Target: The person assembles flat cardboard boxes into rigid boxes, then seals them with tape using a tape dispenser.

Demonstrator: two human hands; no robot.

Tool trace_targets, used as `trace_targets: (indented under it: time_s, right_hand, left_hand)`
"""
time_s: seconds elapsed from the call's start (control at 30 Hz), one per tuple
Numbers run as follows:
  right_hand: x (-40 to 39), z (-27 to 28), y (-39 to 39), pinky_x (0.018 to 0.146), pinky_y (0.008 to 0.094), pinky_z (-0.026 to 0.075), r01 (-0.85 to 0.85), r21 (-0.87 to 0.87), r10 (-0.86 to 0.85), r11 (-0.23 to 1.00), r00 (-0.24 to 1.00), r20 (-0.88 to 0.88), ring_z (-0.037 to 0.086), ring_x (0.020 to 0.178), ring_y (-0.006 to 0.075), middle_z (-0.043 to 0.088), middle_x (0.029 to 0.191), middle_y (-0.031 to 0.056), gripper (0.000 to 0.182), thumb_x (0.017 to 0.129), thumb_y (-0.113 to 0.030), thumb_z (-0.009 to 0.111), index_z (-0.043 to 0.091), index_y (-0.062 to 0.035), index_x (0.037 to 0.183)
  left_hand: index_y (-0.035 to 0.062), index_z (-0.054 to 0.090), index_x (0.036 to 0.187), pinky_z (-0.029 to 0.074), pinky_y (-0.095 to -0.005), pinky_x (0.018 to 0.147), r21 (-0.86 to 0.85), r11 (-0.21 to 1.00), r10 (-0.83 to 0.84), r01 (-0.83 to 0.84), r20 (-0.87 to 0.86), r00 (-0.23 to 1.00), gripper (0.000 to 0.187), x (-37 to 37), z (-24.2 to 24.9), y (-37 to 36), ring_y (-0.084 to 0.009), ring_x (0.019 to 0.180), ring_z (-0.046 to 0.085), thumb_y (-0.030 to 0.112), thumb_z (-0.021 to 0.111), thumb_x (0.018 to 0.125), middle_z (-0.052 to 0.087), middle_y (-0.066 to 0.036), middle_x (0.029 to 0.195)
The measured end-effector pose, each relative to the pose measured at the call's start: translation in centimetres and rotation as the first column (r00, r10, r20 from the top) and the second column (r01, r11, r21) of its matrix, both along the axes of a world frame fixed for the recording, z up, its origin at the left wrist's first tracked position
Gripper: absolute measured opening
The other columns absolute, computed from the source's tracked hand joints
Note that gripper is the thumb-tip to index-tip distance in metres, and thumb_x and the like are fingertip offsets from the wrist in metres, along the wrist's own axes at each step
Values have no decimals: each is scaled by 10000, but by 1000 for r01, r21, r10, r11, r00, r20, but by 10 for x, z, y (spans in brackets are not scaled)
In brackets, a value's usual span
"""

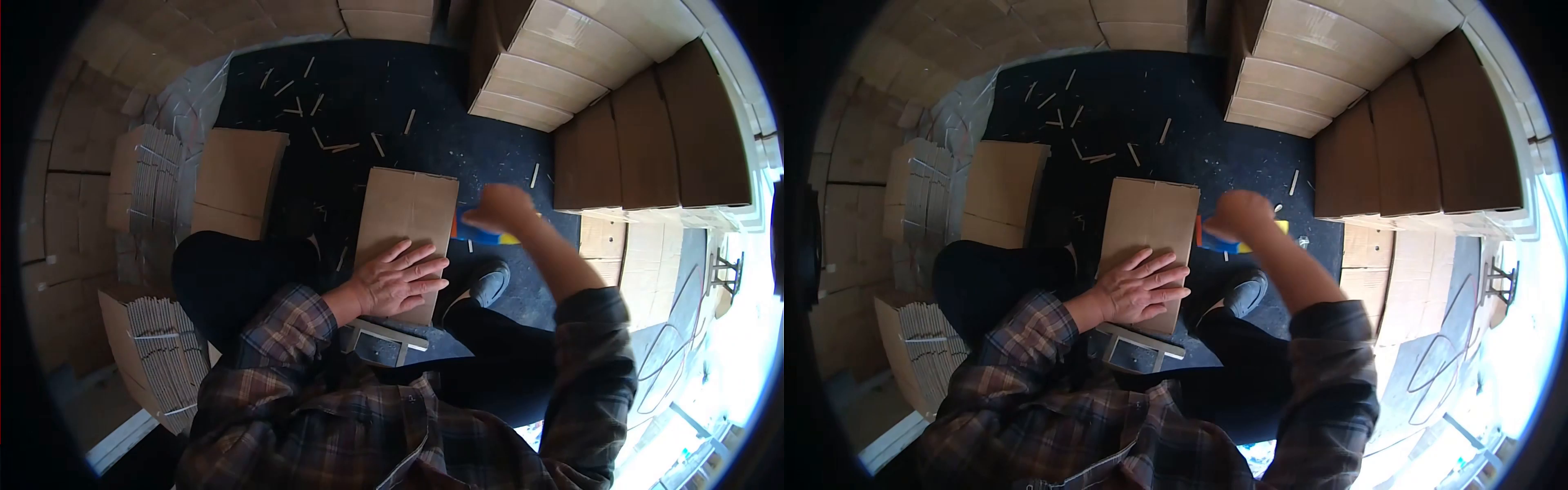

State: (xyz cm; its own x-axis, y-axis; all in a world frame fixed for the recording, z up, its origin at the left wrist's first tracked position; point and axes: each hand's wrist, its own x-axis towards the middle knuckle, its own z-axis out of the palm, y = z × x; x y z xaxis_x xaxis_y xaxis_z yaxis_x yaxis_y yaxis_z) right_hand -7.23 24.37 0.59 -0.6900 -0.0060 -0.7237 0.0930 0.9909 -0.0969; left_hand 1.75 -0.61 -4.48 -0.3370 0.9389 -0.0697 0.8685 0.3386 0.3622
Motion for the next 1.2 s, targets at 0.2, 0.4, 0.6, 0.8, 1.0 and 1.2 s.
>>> trace_targets:
  time_s: [0.2, 0.4, 0.6, 0.8, 1.0, 1.2]
  right_hand:
    - [45, 17, -6, 767, 407, 541, 58, 58, -48, 997, 986, -160, 678, 904, 322, 701, 924, 155, 440, 782, -500, 639, 725, -89, 913]
    - [95, 88, 29, 644, 329, 499, 361, -407, -452, 839, 879, -151, 651, 694, 204, 663, 742, 126, 543, 791, -507, 682, 688, 26, 893]
    - [141, 111, 6, 652, 300, 491, 331, -712, -539, 619, 839, -79, 627, 704, 181, 663, 767, 128, 593, 777, -530, 710, 686, 46, 915]
    - [140, 102, -18, 671, 302, 490, 357, -734, -509, 578, 860, 17, 633, 714, 198, 676, 778, 137, 630, 747, -552, 737, 702, 40, 958]
    - [135, 100, -27, 673, 294, 486, 343, -750, -462, 565, 885, 56, 632, 708, 200, 676, 774, 131, 606, 780, -535, 711, 700, 36, 983]
    - [126, 109, -51, 669, 306, 494, 333, -700, -435, 631, 900, 36, 639, 704, 211, 677, 777, 142, 589, 802, -524, 684, 701, 37, 982]
  left_hand:
    - [291, 471, 1375, 84, -456, 1174, 54, 998, 16, -18, 26, 1000, 493, 1, 1, -4, -207, 1442, 178, 397, 547, 900, 307, 27, 1520]
    - [167, 531, 1312, 304, -457, 1094, 340, 885, 227, -317, 280, 933, 457, 5, -2, -7, -237, 1326, 403, 289, 619, 880, 495, -64, 1375]
    - [46, 531, 1276, 432, -391, 997, -219, 381, 61, -898, 975, -212, 493, 24, 51, -1, -209, 1191, 537, 437, 417, 998, 590, -123, 1224]
    - [62, 533, 1274, 419, -402, 981, -159, 400, -115, -903, 968, -221, 590, 43, 68, -13, -191, 1118, 565, 550, 424, 961, 604, -84, 1205]
    - [41, 577, 1190, 463, -353, 871, -415, 281, -351, -865, 794, -496, 541, 43, 46, -8, -160, 1068, 580, 509, 551, 918, 633, -82, 1121]
    - [68, 642, 1054, 503, -314, 772, -333, 169, -192, -928, 912, -362, 354, 39, 40, -17, -139, 926, 627, 388, 623, 904, 654, -55, 956]
